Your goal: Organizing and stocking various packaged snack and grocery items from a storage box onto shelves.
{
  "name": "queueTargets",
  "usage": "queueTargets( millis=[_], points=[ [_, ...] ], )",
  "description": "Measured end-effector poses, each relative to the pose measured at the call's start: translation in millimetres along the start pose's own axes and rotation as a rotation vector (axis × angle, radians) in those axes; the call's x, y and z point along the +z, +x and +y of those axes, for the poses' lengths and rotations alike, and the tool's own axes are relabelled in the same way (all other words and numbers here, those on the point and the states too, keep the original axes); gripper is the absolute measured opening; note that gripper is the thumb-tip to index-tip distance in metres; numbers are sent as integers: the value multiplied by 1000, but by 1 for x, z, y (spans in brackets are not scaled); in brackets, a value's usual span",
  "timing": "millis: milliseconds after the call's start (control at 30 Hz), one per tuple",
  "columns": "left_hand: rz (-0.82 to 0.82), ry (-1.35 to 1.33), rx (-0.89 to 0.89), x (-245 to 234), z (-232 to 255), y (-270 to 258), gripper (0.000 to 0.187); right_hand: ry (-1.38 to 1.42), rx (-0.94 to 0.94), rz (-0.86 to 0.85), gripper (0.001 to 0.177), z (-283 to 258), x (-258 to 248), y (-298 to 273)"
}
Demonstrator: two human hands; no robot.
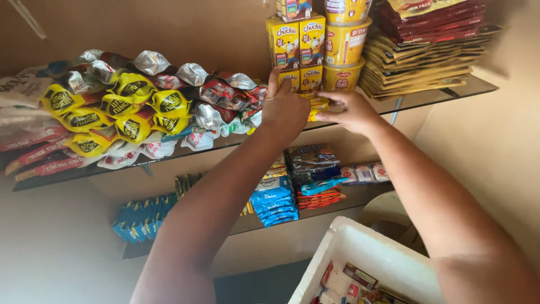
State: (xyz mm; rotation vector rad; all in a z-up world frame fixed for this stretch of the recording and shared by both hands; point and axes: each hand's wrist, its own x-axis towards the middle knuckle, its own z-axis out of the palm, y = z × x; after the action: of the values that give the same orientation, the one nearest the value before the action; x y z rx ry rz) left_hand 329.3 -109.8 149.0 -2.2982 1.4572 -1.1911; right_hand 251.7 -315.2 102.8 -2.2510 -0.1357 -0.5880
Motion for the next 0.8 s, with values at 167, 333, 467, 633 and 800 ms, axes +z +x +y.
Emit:
queueTargets(
  millis=[167,333,467,633,800],
  points=[
    [77,-14,-43,7,4,-1,22,-51,88,159,61,7,16,4],
    [175,-48,-67,11,0,-5,19,-157,-161,308,67,1,19,-3],
    [7,-27,-78,-9,-11,-7,21,-160,294,340,62,-3,28,3],
    [-143,44,-77,-14,-8,-5,23,-647,188,178,55,22,34,8],
    [-102,-41,-104,-15,-6,-10,24,-372,245,167,71,-11,24,-5]
  ],
)
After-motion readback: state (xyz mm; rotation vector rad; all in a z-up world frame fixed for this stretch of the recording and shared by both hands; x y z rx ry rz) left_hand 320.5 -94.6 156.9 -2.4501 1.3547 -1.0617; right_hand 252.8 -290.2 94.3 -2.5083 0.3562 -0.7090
